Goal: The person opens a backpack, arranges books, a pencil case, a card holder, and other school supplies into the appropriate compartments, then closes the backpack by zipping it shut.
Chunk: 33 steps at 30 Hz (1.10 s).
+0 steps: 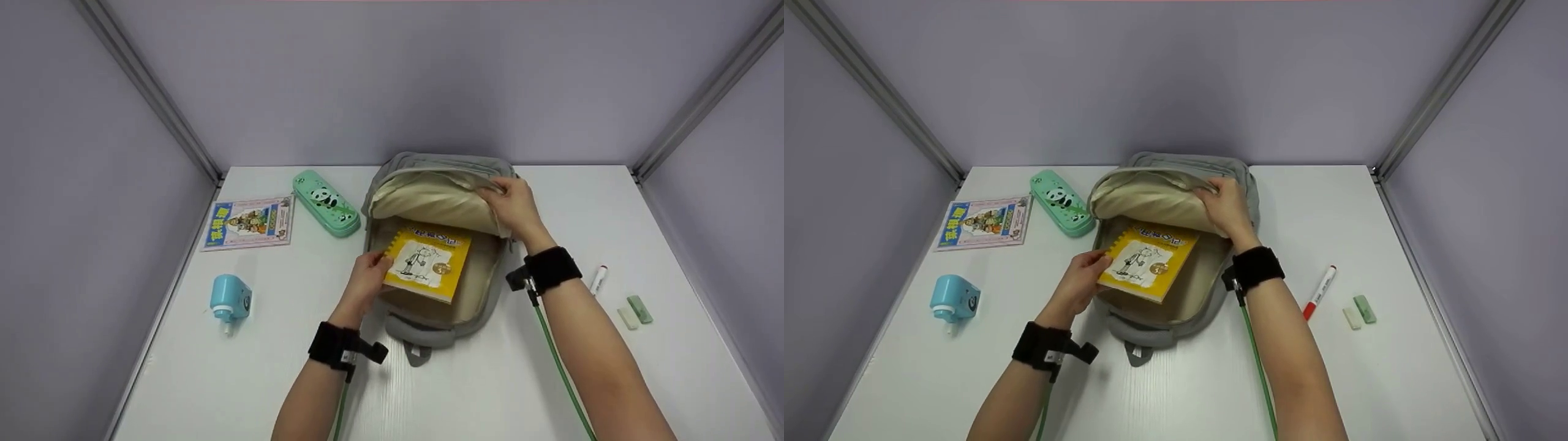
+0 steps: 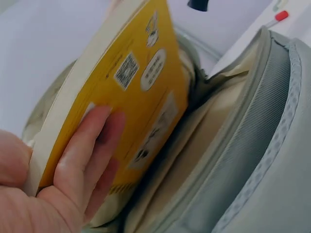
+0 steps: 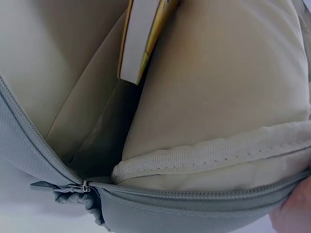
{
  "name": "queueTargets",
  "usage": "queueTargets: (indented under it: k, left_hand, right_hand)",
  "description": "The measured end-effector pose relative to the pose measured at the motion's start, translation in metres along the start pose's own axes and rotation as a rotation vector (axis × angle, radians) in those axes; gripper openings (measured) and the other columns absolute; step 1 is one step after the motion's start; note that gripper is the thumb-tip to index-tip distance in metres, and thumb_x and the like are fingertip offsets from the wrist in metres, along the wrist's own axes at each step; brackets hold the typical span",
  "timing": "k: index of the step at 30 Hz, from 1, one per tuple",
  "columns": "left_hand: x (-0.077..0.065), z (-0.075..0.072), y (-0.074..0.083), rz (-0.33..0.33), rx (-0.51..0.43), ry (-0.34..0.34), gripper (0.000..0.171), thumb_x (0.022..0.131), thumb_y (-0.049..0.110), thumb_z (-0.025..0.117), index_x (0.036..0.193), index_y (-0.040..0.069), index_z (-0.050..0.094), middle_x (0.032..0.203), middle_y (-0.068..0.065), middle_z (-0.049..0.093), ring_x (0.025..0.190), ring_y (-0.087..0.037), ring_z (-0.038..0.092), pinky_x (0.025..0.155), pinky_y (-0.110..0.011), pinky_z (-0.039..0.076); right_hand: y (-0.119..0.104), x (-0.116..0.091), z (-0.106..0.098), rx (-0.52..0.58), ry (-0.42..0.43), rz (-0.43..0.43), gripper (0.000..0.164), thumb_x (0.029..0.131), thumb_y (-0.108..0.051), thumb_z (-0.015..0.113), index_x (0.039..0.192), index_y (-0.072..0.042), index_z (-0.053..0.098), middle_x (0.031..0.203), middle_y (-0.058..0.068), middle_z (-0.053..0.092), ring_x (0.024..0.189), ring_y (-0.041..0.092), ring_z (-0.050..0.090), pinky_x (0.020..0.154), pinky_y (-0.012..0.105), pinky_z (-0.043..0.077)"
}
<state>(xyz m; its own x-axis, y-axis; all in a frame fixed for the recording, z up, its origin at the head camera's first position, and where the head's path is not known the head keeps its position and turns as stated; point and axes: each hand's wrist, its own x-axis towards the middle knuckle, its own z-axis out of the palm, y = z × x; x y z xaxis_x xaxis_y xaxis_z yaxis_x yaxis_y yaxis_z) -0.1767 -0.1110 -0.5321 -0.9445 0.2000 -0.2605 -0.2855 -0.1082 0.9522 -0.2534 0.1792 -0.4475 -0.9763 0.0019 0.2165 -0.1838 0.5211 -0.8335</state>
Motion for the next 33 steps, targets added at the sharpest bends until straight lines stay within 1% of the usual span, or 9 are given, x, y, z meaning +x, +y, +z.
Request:
queueTargets:
  k: [4,6,8,11,17,20,25,30,33]
  left_hand:
    - [0.01,0.006,-0.006,0.014,-0.107,-0.014,0.037,0.105,0.012,0.046,0.136,-0.007,0.048,0.108,-0.02,0.062,0.09,-0.024,0.067,0.074,-0.034,0.057]
    - [0.014,0.008,-0.008,0.012,-0.158,-0.039,0.04,0.103,0.009,0.05,0.139,-0.007,0.043,0.114,-0.022,0.06,0.094,-0.027,0.067,0.077,-0.035,0.056]
    - [0.016,0.009,-0.011,-0.005,-0.168,-0.061,0.048,0.1,0.005,0.055,0.143,-0.007,0.038,0.118,-0.023,0.057,0.098,-0.029,0.066,0.08,-0.036,0.056]
    - [0.016,0.007,-0.014,-0.046,-0.102,-0.083,0.055,0.095,-0.002,0.058,0.144,-0.008,0.033,0.122,-0.024,0.052,0.105,-0.031,0.062,0.086,-0.036,0.053]
    - [0.008,-0.001,-0.014,-0.083,0.048,-0.087,0.048,0.093,-0.007,0.052,0.138,-0.012,0.035,0.123,-0.028,0.049,0.105,-0.034,0.06,0.088,-0.04,0.053]
    - [0.005,-0.003,-0.013,-0.06,0.13,-0.063,0.05,0.092,-0.008,0.054,0.138,-0.013,0.038,0.12,-0.028,0.054,0.097,-0.034,0.063,0.084,-0.042,0.055]
    - [0.004,0.002,-0.016,-0.02,0.227,0.028,0.041,0.092,-0.005,0.06,0.131,-0.014,0.051,0.109,-0.024,0.06,0.088,-0.029,0.067,0.079,-0.039,0.056]
    - [0.011,0.01,-0.022,0.027,0.288,0.096,0.028,0.093,0.0,0.064,0.119,-0.011,0.063,0.104,-0.02,0.064,0.088,-0.025,0.067,0.075,-0.032,0.057]
    - [0.018,0.015,-0.022,0.066,0.345,0.118,0.023,0.092,0.001,0.066,0.113,-0.009,0.067,0.1,-0.019,0.066,0.085,-0.024,0.067,0.072,-0.031,0.057]
  right_hand:
    - [0.0,0.001,-0.001,0.025,-0.004,0.003,0.02,0.092,-0.018,0.07,0.088,0.001,0.07,0.065,-0.005,0.051,0.054,0.006,0.038,0.054,0.024,0.033]
    - [0.0,0.001,-0.002,0.036,-0.016,0.012,0.018,0.094,-0.017,0.069,0.095,0.0,0.073,0.072,-0.002,0.059,0.056,0.007,0.041,0.057,0.023,0.036]
    - [-0.001,0.0,-0.002,0.033,-0.031,0.014,0.019,0.095,-0.017,0.067,0.101,0.0,0.074,0.081,0.001,0.065,0.062,0.008,0.046,0.061,0.024,0.039]
    - [-0.001,0.0,-0.002,0.028,-0.043,0.009,0.02,0.095,-0.015,0.066,0.107,-0.001,0.074,0.091,0.006,0.069,0.069,0.011,0.051,0.066,0.025,0.041]
    - [-0.001,0.001,-0.002,0.024,-0.017,-0.019,0.017,0.093,-0.015,0.068,0.096,0.001,0.073,0.079,0.003,0.062,0.067,0.013,0.045,0.065,0.027,0.037]
    - [0.0,0.001,-0.002,0.029,-0.019,-0.012,0.017,0.093,-0.015,0.069,0.092,0.001,0.072,0.075,0.001,0.058,0.065,0.012,0.043,0.063,0.027,0.036]
    - [0.001,0.001,-0.003,0.023,-0.016,-0.012,0.016,0.093,-0.014,0.069,0.091,0.001,0.073,0.076,0.004,0.06,0.064,0.011,0.045,0.062,0.026,0.038]
    - [0.001,-0.001,-0.002,0.028,-0.029,-0.013,0.016,0.092,-0.013,0.07,0.099,0.001,0.075,0.089,0.009,0.068,0.074,0.014,0.052,0.069,0.027,0.042]
    - [0.001,-0.002,-0.001,0.022,-0.033,-0.012,0.017,0.091,-0.013,0.07,0.1,0.001,0.075,0.092,0.011,0.069,0.077,0.016,0.053,0.072,0.028,0.043]
